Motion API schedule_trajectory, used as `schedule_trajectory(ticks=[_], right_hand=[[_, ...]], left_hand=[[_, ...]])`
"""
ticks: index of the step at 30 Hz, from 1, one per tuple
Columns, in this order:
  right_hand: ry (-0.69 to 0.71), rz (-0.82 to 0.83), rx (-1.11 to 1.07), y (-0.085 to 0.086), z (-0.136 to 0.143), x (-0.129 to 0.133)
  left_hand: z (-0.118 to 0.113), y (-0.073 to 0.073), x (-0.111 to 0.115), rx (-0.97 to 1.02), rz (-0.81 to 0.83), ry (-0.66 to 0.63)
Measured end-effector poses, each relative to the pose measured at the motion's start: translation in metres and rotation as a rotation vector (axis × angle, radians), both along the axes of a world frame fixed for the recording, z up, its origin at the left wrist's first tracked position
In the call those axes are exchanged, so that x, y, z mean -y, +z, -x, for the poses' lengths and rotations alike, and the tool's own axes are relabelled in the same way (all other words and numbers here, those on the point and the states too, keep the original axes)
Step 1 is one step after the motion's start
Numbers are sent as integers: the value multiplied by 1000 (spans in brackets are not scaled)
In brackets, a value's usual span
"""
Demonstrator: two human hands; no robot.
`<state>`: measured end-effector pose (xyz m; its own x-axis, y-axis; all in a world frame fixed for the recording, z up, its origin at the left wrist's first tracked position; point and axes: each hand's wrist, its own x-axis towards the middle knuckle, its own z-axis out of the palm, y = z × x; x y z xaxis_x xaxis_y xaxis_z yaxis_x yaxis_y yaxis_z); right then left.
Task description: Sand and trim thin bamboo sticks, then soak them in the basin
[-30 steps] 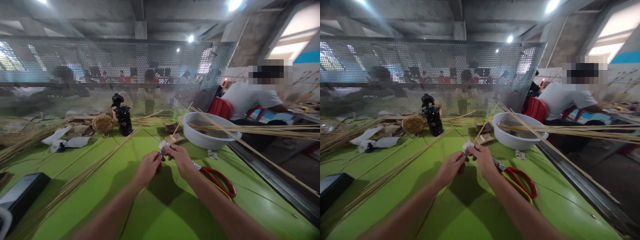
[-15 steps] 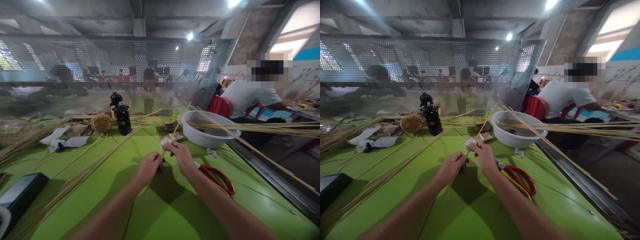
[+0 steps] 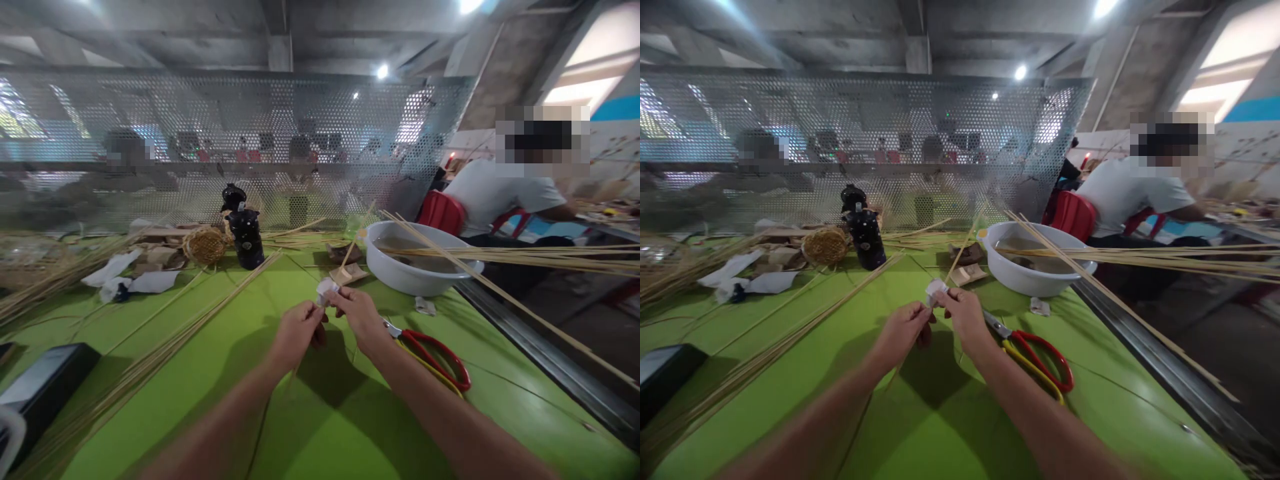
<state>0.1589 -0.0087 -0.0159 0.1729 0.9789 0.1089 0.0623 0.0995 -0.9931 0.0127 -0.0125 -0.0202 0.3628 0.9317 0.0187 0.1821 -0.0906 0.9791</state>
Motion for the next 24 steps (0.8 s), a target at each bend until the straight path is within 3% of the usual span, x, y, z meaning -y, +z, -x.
schedule_trajectory(ticks=[3,8,14,20,24], right_hand=[[45,3,7,2,3,2],[-50,-23,24,1,-1,-2],[42,-6,23,0,3,1],[-34,-17,-5,0,0,-1],[17,-4,-47,1,4,2]], left_hand=[[1,1,-1,-6,-5,12],[-1,2,-1,19,24,-10],[0,2,-2,29,17,-3],[0,5,0,7,31,-14],[0,3,-2,29,29,-10]])
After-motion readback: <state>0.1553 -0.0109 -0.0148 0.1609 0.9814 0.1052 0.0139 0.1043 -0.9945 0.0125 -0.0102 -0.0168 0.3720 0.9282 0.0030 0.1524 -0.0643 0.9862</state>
